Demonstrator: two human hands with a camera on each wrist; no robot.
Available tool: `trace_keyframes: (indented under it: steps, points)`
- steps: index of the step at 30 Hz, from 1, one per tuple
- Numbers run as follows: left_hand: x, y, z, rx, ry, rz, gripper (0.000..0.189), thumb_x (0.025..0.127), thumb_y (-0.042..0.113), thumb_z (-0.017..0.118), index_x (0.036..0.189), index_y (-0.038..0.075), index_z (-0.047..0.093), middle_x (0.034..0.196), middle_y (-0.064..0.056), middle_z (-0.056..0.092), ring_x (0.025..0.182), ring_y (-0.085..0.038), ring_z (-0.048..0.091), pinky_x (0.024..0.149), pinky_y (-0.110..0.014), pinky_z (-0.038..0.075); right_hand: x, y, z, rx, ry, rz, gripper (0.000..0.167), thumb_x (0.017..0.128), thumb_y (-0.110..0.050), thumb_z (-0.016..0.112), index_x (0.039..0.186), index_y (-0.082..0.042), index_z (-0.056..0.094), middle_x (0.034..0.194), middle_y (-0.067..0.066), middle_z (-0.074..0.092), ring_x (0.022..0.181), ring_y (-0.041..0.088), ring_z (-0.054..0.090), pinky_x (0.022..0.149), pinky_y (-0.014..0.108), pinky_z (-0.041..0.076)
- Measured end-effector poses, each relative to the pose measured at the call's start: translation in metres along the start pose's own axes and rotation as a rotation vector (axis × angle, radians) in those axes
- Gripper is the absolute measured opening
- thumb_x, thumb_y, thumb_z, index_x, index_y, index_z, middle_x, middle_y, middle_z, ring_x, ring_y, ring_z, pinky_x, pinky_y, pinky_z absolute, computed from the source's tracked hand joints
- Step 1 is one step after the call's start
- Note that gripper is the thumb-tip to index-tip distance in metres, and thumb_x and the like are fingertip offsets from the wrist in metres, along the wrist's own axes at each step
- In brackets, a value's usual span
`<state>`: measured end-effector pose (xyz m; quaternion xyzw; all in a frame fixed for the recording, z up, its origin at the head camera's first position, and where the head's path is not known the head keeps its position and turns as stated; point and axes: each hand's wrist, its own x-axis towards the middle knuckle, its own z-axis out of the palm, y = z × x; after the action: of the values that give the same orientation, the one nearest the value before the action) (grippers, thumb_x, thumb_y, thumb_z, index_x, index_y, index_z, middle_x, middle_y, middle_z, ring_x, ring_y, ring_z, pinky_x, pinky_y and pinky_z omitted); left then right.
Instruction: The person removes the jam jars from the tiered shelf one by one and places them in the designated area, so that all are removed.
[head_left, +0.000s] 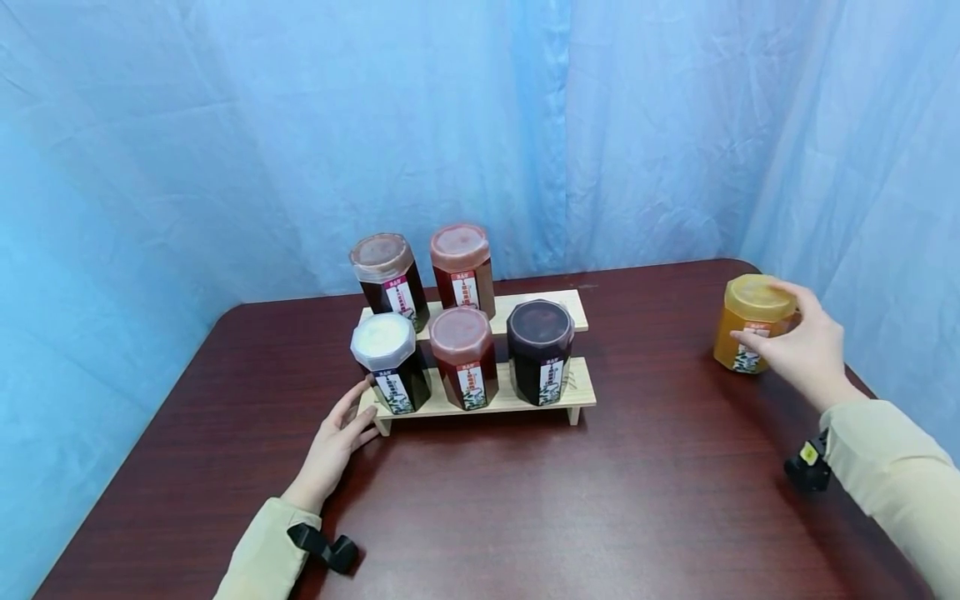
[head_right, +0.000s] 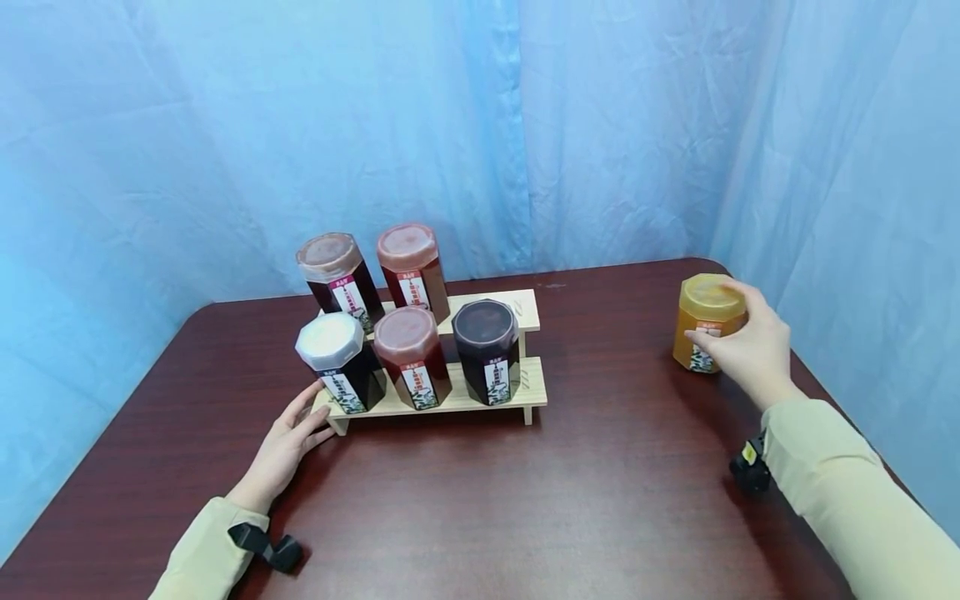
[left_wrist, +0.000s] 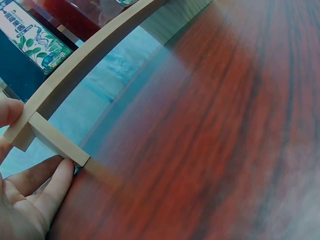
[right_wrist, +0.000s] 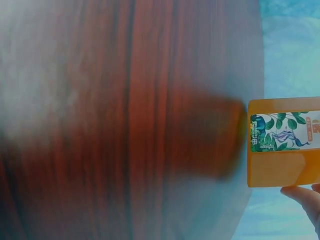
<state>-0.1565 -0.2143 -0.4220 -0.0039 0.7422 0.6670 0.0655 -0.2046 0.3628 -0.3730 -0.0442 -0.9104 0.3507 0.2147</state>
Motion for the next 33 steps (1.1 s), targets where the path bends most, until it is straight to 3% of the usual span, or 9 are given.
trace_keyframes:
  steps: [2, 8, 15, 23, 27, 29, 33]
  points:
    - [0.000, -0.001, 0.000, 0.002, 0.002, -0.003, 0.058, 0.099, 0.022, 0.050, 0.150, 0.013, 0.024, 0.158, -0.005, 0.015, 0.135, -0.019, 0.032, 0.089, -0.021, 0.048, 0.001, 0.003, -0.002, -0.011, -0.001, 0.020, 0.083, 0.076, -0.031, 0.078, 0.144, -0.011, 0.035, 0.122, 0.020, 0.050, 0.074, -0.015, 0.037, 0.056, 0.002, 0.035]
    - [0.000, 0.001, 0.000, 0.007, 0.002, 0.005, 0.058, 0.099, 0.022, 0.050, 0.150, 0.012, 0.025, 0.157, -0.006, 0.017, 0.121, 0.001, 0.042, 0.089, -0.021, 0.048, 0.005, 0.014, -0.009, -0.028, -0.004, 0.033, 0.085, 0.076, -0.032, 0.079, 0.145, -0.013, 0.034, 0.121, 0.016, 0.048, 0.076, -0.016, 0.037, 0.057, 0.002, 0.034]
    - [0.000, 0.002, 0.001, 0.002, -0.002, 0.008, 0.057, 0.099, 0.021, 0.050, 0.150, 0.012, 0.024, 0.158, -0.004, 0.013, 0.138, -0.021, 0.028, 0.089, -0.021, 0.048, 0.008, 0.029, -0.017, -0.036, -0.043, -0.004, 0.084, 0.078, -0.030, 0.078, 0.147, -0.016, 0.032, 0.125, 0.022, 0.047, 0.082, -0.021, 0.031, 0.061, 0.002, 0.032]
    - [0.001, -0.001, 0.001, 0.001, -0.001, 0.013, 0.058, 0.099, 0.020, 0.050, 0.150, 0.011, 0.024, 0.158, -0.005, 0.013, 0.139, -0.023, 0.026, 0.089, -0.021, 0.047, 0.016, 0.036, -0.026, -0.073, -0.094, -0.010, 0.084, 0.080, -0.030, 0.074, 0.148, -0.011, 0.028, 0.121, 0.027, 0.049, 0.076, -0.015, 0.033, 0.056, 0.010, 0.032]
    - [0.001, -0.001, 0.001, 0.010, 0.005, 0.014, 0.059, 0.098, 0.022, 0.051, 0.150, 0.012, 0.025, 0.158, -0.006, 0.013, 0.138, -0.024, 0.027, 0.090, -0.022, 0.048, 0.019, 0.040, -0.028, -0.072, -0.124, 0.010, 0.086, 0.082, -0.032, 0.073, 0.150, -0.014, 0.025, 0.123, 0.028, 0.047, 0.079, -0.010, 0.034, 0.059, 0.013, 0.032]
    - [0.001, -0.001, 0.001, 0.013, 0.006, 0.014, 0.059, 0.098, 0.022, 0.052, 0.150, 0.012, 0.025, 0.158, -0.006, 0.014, 0.137, -0.025, 0.028, 0.089, -0.022, 0.048, 0.021, 0.043, -0.030, -0.062, -0.142, 0.013, 0.086, 0.082, -0.032, 0.073, 0.150, -0.017, 0.023, 0.120, 0.024, 0.048, 0.079, -0.010, 0.035, 0.059, 0.013, 0.033]
    - [0.001, -0.001, 0.000, 0.016, 0.010, 0.013, 0.058, 0.098, 0.022, 0.051, 0.150, 0.013, 0.025, 0.158, -0.006, 0.015, 0.137, -0.025, 0.029, 0.088, -0.021, 0.049, 0.022, 0.049, -0.033, -0.022, -0.182, 0.005, 0.087, 0.082, -0.029, 0.074, 0.151, -0.026, 0.020, 0.102, -0.010, 0.052, 0.076, -0.015, 0.039, 0.061, 0.010, 0.034]
